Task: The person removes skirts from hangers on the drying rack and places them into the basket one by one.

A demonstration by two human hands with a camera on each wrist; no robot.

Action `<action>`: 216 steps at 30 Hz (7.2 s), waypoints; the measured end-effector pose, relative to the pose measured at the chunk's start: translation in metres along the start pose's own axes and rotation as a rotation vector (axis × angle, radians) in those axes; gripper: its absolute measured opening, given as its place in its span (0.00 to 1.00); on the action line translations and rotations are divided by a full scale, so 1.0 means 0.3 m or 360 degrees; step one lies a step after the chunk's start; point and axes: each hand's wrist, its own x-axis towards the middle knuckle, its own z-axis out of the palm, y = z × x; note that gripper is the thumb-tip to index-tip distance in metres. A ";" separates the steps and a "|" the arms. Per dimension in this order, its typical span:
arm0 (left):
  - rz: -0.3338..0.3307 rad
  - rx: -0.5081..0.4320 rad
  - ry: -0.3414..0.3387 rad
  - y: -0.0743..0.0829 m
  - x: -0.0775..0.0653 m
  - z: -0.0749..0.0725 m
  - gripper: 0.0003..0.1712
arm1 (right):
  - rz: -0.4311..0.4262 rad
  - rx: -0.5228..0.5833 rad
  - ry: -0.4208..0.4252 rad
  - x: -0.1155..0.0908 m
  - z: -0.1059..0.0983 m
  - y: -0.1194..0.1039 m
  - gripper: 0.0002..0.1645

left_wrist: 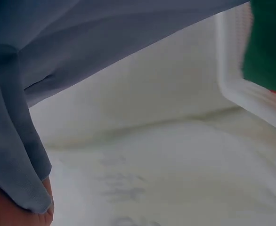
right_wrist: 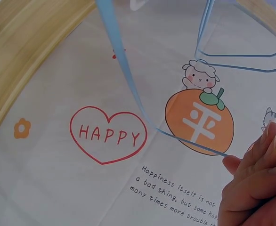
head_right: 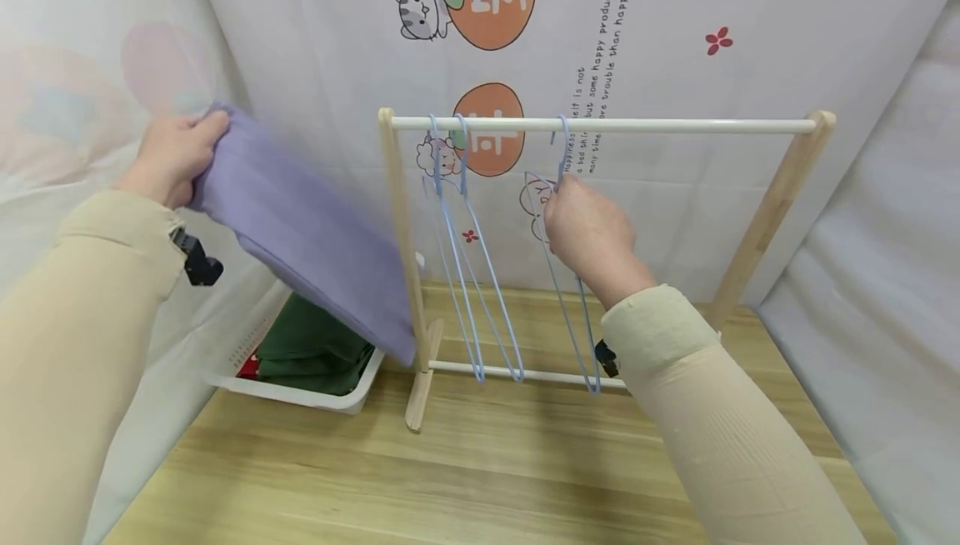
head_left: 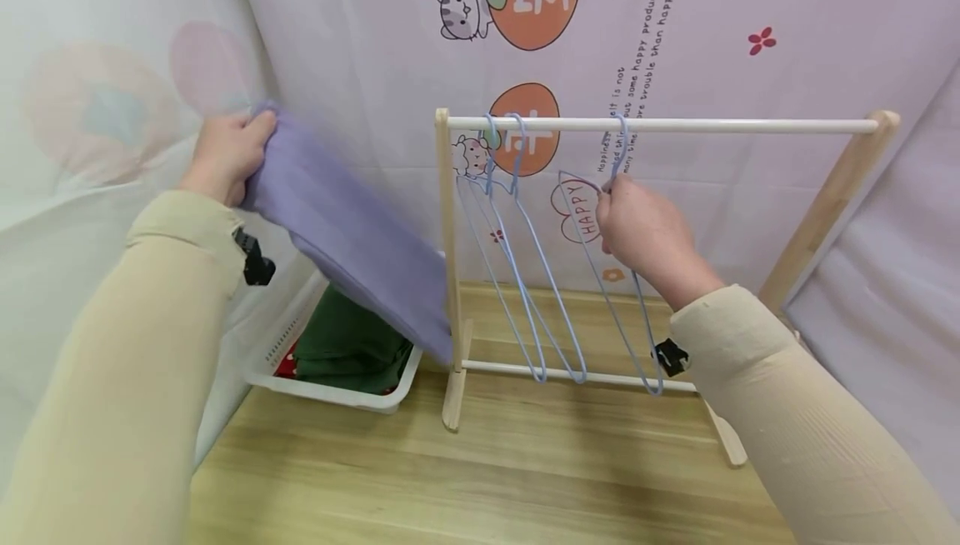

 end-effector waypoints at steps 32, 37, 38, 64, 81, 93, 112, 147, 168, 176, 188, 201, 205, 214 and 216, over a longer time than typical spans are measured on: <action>0.0293 0.1189 0.0062 -0.256 -0.002 -0.003 0.40 | 0.0010 -0.0048 -0.0002 -0.006 -0.004 -0.002 0.24; 0.0322 0.1235 0.0081 -0.264 -0.008 0.017 0.37 | -0.0002 -0.0044 0.0003 -0.007 -0.005 -0.001 0.23; 0.0319 0.1250 0.0080 -0.264 -0.009 0.021 0.37 | -0.0003 -0.0045 0.0003 -0.007 -0.005 0.000 0.23; 0.0497 0.1418 0.0106 -0.264 -0.013 0.186 0.25 | -0.0023 -0.0035 0.0010 0.007 0.001 -0.003 0.25; 0.0507 0.1343 -0.0151 -0.244 -0.060 0.360 0.27 | -0.0011 -0.0043 0.0017 0.005 0.004 0.000 0.25; 0.0499 0.1337 -0.0265 -0.263 -0.085 0.467 0.26 | -0.0021 -0.0050 0.0032 0.006 0.007 -0.002 0.24; 0.0493 0.1226 -0.0424 -0.313 -0.103 0.593 0.18 | -0.0005 -0.0038 0.0026 0.006 0.006 -0.004 0.24; 0.0464 0.1094 -0.0700 -0.434 -0.133 0.680 0.18 | 0.0008 -0.0015 0.0020 0.010 0.010 -0.007 0.25; 0.0522 0.1334 -0.0739 -0.484 -0.143 0.461 0.18 | -0.0010 0.0001 0.0012 0.009 0.008 -0.008 0.26; 0.0378 0.1350 -0.0605 -0.559 -0.150 0.322 0.09 | -0.0009 0.0007 0.0008 0.002 0.005 -0.014 0.26; 0.0115 0.1170 -0.0997 -0.608 -0.184 0.275 0.21 | 0.0007 0.0001 -0.0010 0.001 0.004 -0.014 0.27; 0.0114 0.1131 -0.0916 -0.634 -0.177 0.265 0.09 | -0.0002 -0.0011 0.0000 0.003 0.003 -0.012 0.26; 0.0204 0.1227 -0.0811 -0.634 -0.172 0.258 0.08 | 0.0000 -0.0011 0.0001 0.006 0.006 -0.013 0.26; 0.0187 0.1313 -0.0804 -0.645 -0.184 0.269 0.12 | -0.0003 -0.0006 0.0010 0.001 0.003 -0.015 0.26; 0.0184 0.1326 -0.0789 -0.638 -0.192 0.269 0.12 | -0.0006 -0.0010 0.0012 0.000 0.003 -0.015 0.26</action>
